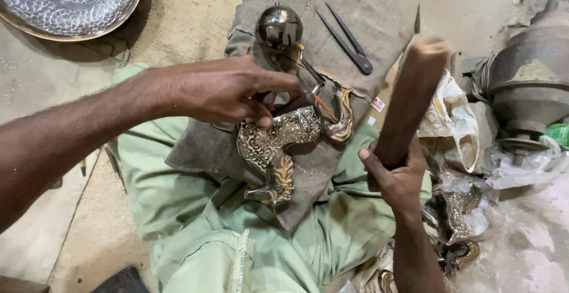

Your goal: The person sits on the floor holding a small punch against a decorative silver-and-gold metal animal figurine and strikes the punch with a wooden mallet, repositioning the punch repeatedly to work the ornament's raised patterns. The figurine rests on a cloth cushion on their lap while they hammer different spots.

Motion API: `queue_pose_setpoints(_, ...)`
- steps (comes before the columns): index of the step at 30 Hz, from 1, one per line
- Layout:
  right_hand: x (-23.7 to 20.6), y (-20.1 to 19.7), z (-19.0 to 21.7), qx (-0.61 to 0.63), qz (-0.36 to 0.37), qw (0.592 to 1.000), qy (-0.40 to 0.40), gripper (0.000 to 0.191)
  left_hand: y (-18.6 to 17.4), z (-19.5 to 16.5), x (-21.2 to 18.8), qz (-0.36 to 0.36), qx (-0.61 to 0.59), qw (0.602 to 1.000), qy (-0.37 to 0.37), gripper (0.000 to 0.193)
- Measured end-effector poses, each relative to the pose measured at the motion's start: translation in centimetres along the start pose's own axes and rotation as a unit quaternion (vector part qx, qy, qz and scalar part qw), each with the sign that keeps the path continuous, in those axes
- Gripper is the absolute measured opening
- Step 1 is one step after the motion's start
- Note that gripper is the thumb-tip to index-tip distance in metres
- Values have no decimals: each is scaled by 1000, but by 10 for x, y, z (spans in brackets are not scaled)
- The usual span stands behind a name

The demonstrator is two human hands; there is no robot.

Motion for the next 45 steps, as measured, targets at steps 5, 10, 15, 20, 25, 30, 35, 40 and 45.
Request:
queue_pose_setpoints(5, 7, -1, 44, -200, 30, 943, -263, 51, 6, 11, 1, 34, 34, 996, -79, 49)
queue_pose_setpoints(10, 11, -1, 40, -126, 45, 980, -148, 50, 7, 8, 3, 14, 17, 999, -45, 60)
queue_pose_setpoints(15, 15, -11, 19, -111, 20, 993, -24, 50, 5, 9, 4, 2, 18, 998, -68, 69)
queue_pose_setpoints(20, 10, -9, 24, -189, 46, 969, -150, 48, 3, 7, 2, 26, 37, 994, -98, 65)
queue_pose_setpoints(25, 8, -8, 16, -46, 25, 996, -73, 48, 2, 4, -1, 6, 42, 997, -72, 61)
queue_pose_setpoints(30, 13, -5, 10, 9, 36, 999, -8, 41, 1, 9, -3, 12, 34, 996, -77, 61)
queue_pose_setpoints(35, 15, -1, 33, -160, 52, 966, -196, 43, 0, 10, -3, -1, 24, 997, -73, 66)
queue_pose_setpoints(40, 12, 2, 28, -145, 86, 977, -132, 44, 2, 10, -4, 16, 23, 997, -73, 63)
queue_pose_setpoints(45, 12, -8, 19, -101, 46, 994, -19, 55, -2, 10, -6, 25, 19, 996, -88, 64)
Point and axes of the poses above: each hand's wrist, its own x-axis towards the middle knuckle, its own y-axis out of the palm, z = x × y, the point moved 6 cm from there along x, towards the middle knuckle, and after that the axes turned 11 degrees about -z, right-handed, at the moved point
